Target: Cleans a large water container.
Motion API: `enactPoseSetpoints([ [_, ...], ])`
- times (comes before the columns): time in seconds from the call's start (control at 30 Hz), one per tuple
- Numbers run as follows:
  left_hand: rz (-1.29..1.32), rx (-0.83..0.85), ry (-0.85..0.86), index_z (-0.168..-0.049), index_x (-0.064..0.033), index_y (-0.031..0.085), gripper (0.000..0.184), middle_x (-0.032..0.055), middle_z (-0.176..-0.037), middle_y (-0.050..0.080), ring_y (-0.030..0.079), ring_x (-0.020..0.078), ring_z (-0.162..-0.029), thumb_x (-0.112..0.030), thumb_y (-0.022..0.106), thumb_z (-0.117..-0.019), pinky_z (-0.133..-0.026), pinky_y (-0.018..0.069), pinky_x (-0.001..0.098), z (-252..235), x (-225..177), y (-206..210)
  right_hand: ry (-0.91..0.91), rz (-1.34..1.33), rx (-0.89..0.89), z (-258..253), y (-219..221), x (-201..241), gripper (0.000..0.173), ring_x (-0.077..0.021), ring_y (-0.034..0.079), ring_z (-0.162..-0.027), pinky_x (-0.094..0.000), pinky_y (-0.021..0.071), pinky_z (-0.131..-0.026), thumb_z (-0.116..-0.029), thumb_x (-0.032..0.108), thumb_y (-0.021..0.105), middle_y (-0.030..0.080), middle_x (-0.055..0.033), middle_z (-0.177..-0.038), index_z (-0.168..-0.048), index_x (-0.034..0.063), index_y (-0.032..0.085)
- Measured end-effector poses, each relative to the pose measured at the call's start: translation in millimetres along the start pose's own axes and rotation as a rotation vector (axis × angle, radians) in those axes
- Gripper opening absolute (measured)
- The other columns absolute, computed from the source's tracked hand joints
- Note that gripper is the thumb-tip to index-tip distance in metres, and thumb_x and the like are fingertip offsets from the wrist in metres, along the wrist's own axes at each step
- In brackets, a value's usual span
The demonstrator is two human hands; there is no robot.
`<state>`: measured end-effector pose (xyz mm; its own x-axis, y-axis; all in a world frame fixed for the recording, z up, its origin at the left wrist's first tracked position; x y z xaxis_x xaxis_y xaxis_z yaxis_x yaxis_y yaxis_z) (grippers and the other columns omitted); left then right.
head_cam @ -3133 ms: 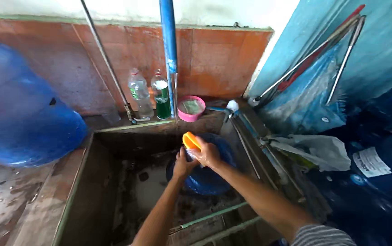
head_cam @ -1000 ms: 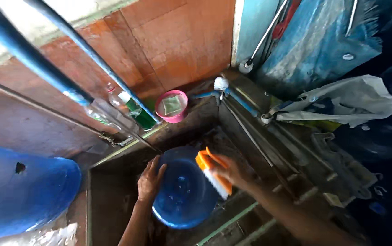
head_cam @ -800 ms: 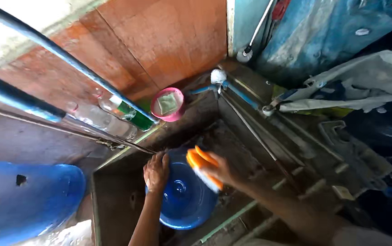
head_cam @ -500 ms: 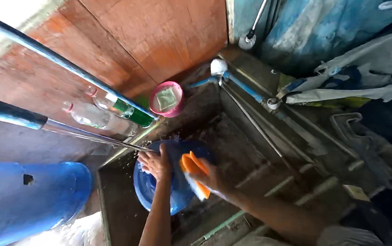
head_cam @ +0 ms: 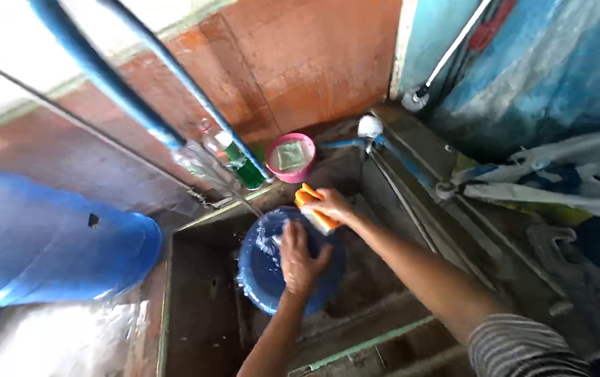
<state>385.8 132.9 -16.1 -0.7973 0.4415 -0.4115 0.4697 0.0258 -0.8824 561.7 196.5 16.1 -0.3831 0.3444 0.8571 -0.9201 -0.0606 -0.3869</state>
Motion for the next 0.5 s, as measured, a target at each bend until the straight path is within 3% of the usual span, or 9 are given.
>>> enactPoseSetpoints([
  [0.07,0.041,0.182,0.145,-0.145,0.0023,0.054,0.092,0.0268,-0.156,0.042,0.039,0.0447,-0.146,-0.054,0.081,-0.0781,-0.122,0.0279,0.0567,16,-18,2,-0.037,0.255,0.053,-24,8,38,0.052,-0.0419,0.064,-0.112,-0.0625,0.0491,-0.096,-0.0903,0.036,0.079,0.067,-0.0273,-0.118,-0.122,-0.0029,0.065],
  [0.1,0.036,0.311,0.207,-0.147,-0.0004,0.053,0.09,0.0235,-0.158,0.042,0.037,0.0403,-0.149,-0.054,0.081,-0.0798,-0.125,0.0235,0.0532,19,-27,0,-0.056,0.385,0.071,-23,24,59,0.052,-0.0424,0.064,-0.115,-0.0639,0.049,-0.097,-0.0898,0.036,0.078,0.067,-0.0266,-0.12,-0.124,-0.0013,0.065],
  [0.17,0.067,0.518,0.328,-0.142,-0.0024,0.058,0.077,0.0206,-0.151,0.052,0.04,0.0367,-0.147,-0.047,0.081,-0.0832,-0.126,0.0195,0.0514,21,-38,-5,-0.147,0.576,0.144,7,65,92,0.054,-0.0432,0.061,-0.122,-0.0643,0.0466,-0.101,-0.0923,0.034,0.074,0.065,-0.0262,-0.127,-0.134,0.0018,0.062],
  [0.23,0.11,0.579,0.356,-0.137,-0.0038,0.063,0.066,0.0207,-0.145,0.058,0.045,0.0392,-0.142,-0.04,0.081,-0.0852,-0.122,0.021,0.0589,24,-38,-11,-0.263,0.733,0.244,38,86,103,0.058,-0.0436,0.059,-0.125,-0.0631,0.0446,-0.104,-0.0989,0.038,0.065,0.063,-0.0256,-0.133,-0.146,0.0063,0.053],
  [0.3,0.124,0.483,0.297,-0.142,-0.0093,0.061,0.06,0.0158,-0.153,0.052,0.039,0.0369,-0.148,-0.032,0.077,-0.0899,-0.122,0.0139,0.066,38,-27,-10,-0.301,0.71,0.12,32,76,86,0.055,-0.0443,0.063,-0.12,-0.0633,0.0462,-0.102,-0.0998,0.039,0.064,0.067,-0.0261,-0.126,-0.143,0.0066,0.057],
  [0.33,0.093,0.392,0.262,-0.144,-0.0118,0.06,0.054,0.0129,-0.156,0.048,0.037,0.0347,-0.15,-0.03,0.07,-0.0943,-0.122,0.0148,0.0659,47,-21,-9,-0.287,0.685,-0.004,18,64,76,0.054,-0.0446,0.065,-0.117,-0.0641,0.0472,-0.1,-0.0986,0.038,0.066,0.069,-0.0266,-0.121,-0.14,0.0047,0.06],
  [0.43,0.072,0.066,0.303,-0.132,-0.0118,0.07,0.038,0.0119,-0.148,0.058,0.05,0.0349,-0.141,-0.02,0.063,-0.0958,-0.118,0.0278,0.0648,62,-1,0,-0.118,0.729,-0.109,-3,48,76,0.064,-0.0471,0.06,-0.123,-0.0653,0.0437,-0.104,-0.1001,0.04,0.065,0.064,-0.0299,-0.129,-0.148,0.0021,0.049],
  [0.5,0.097,-0.028,0.401,-0.125,-0.0112,0.074,0.031,0.0118,-0.139,0.065,0.058,0.0343,-0.134,-0.02,0.064,-0.0961,-0.115,0.0352,0.0625,56,0,5,-0.236,0.801,0.015,20,66,78,0.066,-0.0457,0.062,-0.121,-0.0629,0.0458,-0.103,-0.0983,0.042,0.066,0.065,-0.0284,-0.128,-0.15,0.0056,0.049],
])
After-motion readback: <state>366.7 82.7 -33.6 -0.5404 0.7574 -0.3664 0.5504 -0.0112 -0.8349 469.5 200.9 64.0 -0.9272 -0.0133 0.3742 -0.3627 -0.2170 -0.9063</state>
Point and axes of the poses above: each hand's wrist, its own z-axis away from the middle knuckle, its own y-axis out of the palm, x = y × z, the point moved 1 cm from there along -z, towards the middle knuckle
